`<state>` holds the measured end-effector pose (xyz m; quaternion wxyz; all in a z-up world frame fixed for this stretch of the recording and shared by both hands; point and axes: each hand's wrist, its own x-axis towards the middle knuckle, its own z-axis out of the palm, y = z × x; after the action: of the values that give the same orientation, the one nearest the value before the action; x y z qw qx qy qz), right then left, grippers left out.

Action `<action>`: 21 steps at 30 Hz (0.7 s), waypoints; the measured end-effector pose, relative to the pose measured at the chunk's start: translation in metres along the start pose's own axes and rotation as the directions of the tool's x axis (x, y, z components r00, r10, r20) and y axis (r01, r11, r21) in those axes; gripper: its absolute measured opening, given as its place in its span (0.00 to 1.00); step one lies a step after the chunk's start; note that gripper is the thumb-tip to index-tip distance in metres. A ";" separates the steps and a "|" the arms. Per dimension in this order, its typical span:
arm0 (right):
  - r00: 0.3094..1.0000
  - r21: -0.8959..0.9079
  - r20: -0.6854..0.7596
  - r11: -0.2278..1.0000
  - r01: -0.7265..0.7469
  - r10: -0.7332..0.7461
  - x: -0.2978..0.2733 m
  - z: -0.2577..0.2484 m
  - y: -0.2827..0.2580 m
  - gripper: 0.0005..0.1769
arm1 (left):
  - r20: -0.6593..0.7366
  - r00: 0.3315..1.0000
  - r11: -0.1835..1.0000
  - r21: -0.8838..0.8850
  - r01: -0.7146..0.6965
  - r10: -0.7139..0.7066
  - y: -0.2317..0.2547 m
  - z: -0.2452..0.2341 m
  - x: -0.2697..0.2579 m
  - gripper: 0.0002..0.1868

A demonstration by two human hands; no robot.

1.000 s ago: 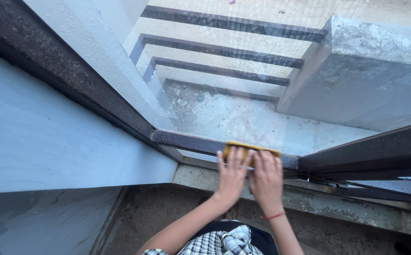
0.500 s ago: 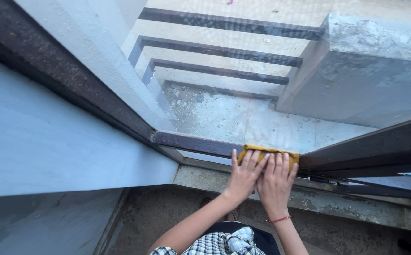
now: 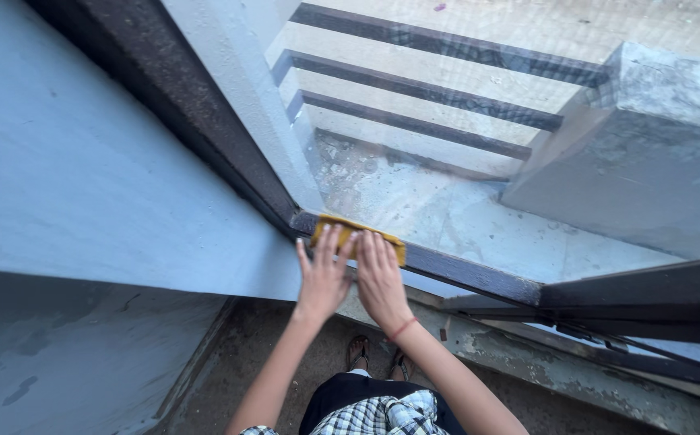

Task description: The person wipes a glass window pane and its black metal frame with a yellow cloth by hand.

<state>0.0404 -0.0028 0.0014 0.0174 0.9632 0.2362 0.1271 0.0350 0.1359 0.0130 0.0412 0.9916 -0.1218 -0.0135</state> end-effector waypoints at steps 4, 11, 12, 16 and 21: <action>0.997 0.062 -0.027 0.996 0.069 -0.068 0.030 -0.015 -0.024 0.40 | -0.015 0.994 0.994 0.003 0.112 -0.111 -0.032 -0.004 -0.002 0.54; 0.992 0.020 -0.061 0.993 0.114 -0.113 0.030 -0.013 -0.015 0.39 | 0.029 0.976 0.976 -0.026 0.215 -0.215 -0.014 -0.007 0.000 0.64; 0.990 0.027 -0.075 0.993 0.119 -0.116 0.028 -0.009 -0.013 0.39 | 0.022 0.975 0.974 -0.039 0.223 -0.222 -0.008 -0.009 0.000 0.65; 0.998 0.022 -0.064 0.999 0.026 -0.025 0.015 0.000 -0.008 0.35 | 0.138 0.971 0.981 0.027 0.193 -0.195 0.015 -0.013 0.000 0.63; 0.991 0.051 -0.107 0.996 -0.079 0.084 -0.026 -0.001 0.029 0.29 | 0.039 0.996 0.997 0.029 0.074 -0.075 0.061 0.001 0.000 0.59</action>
<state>0.0307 -0.0405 -0.0015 -0.0233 0.9638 0.2003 0.1743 0.0199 0.0766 0.0172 0.0245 0.9954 -0.0859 -0.0334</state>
